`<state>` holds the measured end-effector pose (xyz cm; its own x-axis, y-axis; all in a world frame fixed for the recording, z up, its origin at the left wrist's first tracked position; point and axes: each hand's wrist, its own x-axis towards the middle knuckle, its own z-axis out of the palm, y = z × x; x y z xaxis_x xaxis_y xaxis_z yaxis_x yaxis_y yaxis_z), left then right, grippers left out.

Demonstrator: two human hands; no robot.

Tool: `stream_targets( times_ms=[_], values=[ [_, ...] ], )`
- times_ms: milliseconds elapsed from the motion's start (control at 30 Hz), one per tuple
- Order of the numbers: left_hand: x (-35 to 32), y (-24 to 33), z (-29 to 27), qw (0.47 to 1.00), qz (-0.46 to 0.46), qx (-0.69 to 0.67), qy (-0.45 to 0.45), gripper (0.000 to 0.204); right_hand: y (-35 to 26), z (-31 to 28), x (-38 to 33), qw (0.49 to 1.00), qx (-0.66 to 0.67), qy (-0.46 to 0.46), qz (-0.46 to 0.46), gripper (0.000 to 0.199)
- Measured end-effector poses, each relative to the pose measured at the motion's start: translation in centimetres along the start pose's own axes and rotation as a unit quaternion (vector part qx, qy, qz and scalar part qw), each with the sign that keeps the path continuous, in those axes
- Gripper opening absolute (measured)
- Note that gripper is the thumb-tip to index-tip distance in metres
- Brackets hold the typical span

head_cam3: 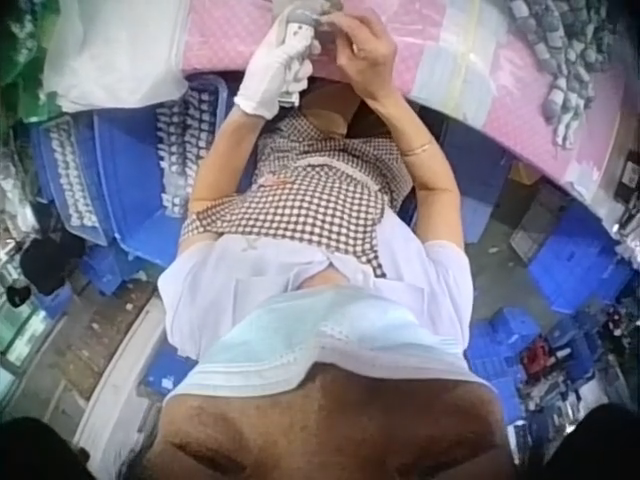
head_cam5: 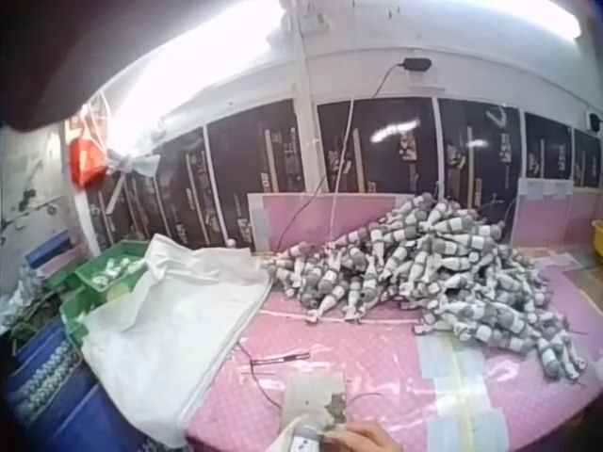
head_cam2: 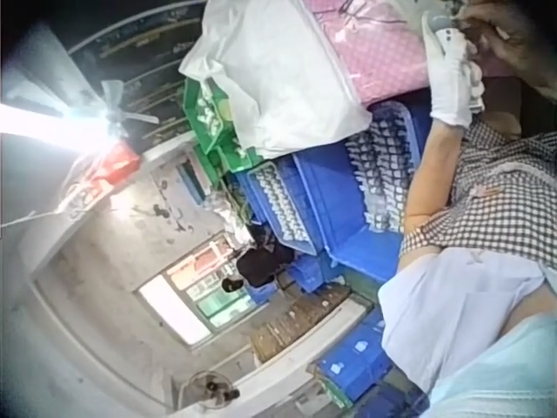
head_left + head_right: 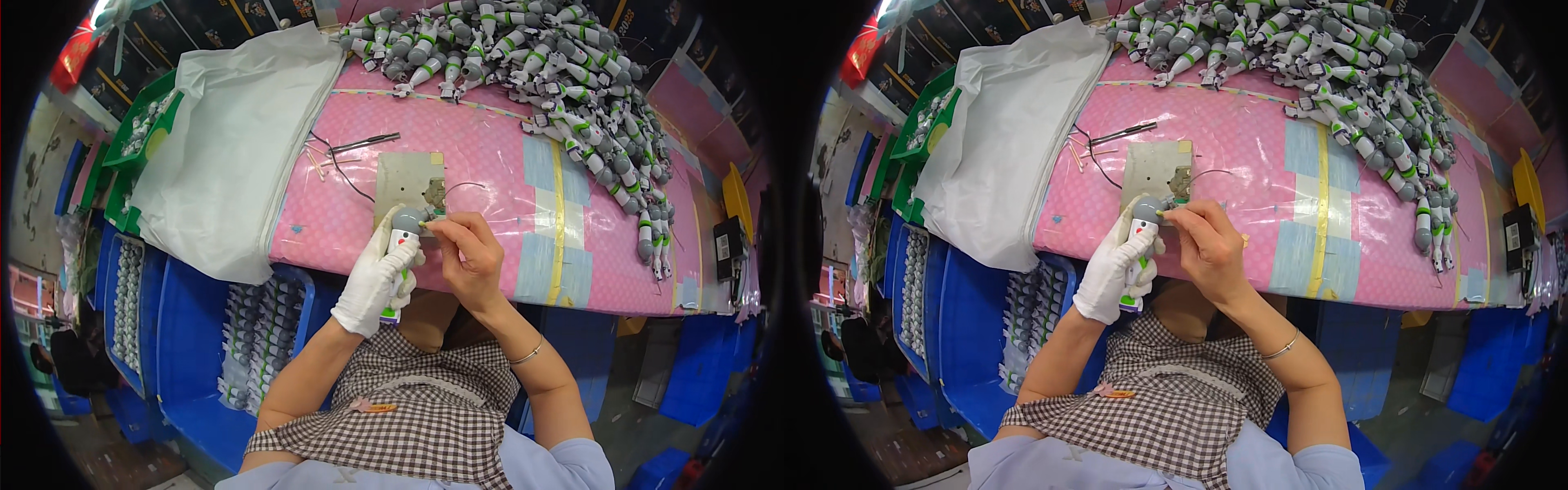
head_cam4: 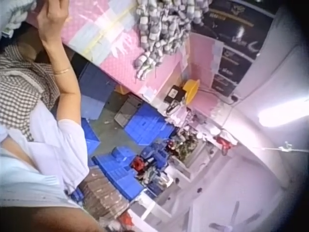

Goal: Assemble snowman figurines using a handheld tool and sort them into bins.

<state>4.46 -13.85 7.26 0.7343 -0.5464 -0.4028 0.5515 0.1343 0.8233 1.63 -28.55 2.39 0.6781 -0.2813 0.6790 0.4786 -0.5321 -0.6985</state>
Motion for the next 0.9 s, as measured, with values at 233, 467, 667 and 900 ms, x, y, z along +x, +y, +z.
stream_targets(
  times_ms=[233, 467, 667, 900],
  values=[
    [0.3, -1.4, 0.4, 0.998, 0.043, -0.032, 0.015, 0.057, -0.3, 0.9, -0.2, 1.0, 0.003, 0.016, -0.007, 0.019],
    [0.3, -1.9, 1.0, 0.995, 0.066, -0.067, 0.013, 0.057, -0.8, 0.8, -0.6, 1.0, -0.012, 0.017, -0.007, 0.018],
    [0.6, -2.3, 0.6, 0.994, 0.073, -0.076, 0.014, 0.056, -0.4, 1.0, -0.8, 0.999, -0.026, 0.022, 0.008, 0.018],
    [0.6, -2.1, 0.8, 0.992, 0.091, -0.088, 0.021, 0.056, -0.7, 1.3, -0.7, 0.999, -0.045, 0.01, -0.028, 0.019]
  ],
)
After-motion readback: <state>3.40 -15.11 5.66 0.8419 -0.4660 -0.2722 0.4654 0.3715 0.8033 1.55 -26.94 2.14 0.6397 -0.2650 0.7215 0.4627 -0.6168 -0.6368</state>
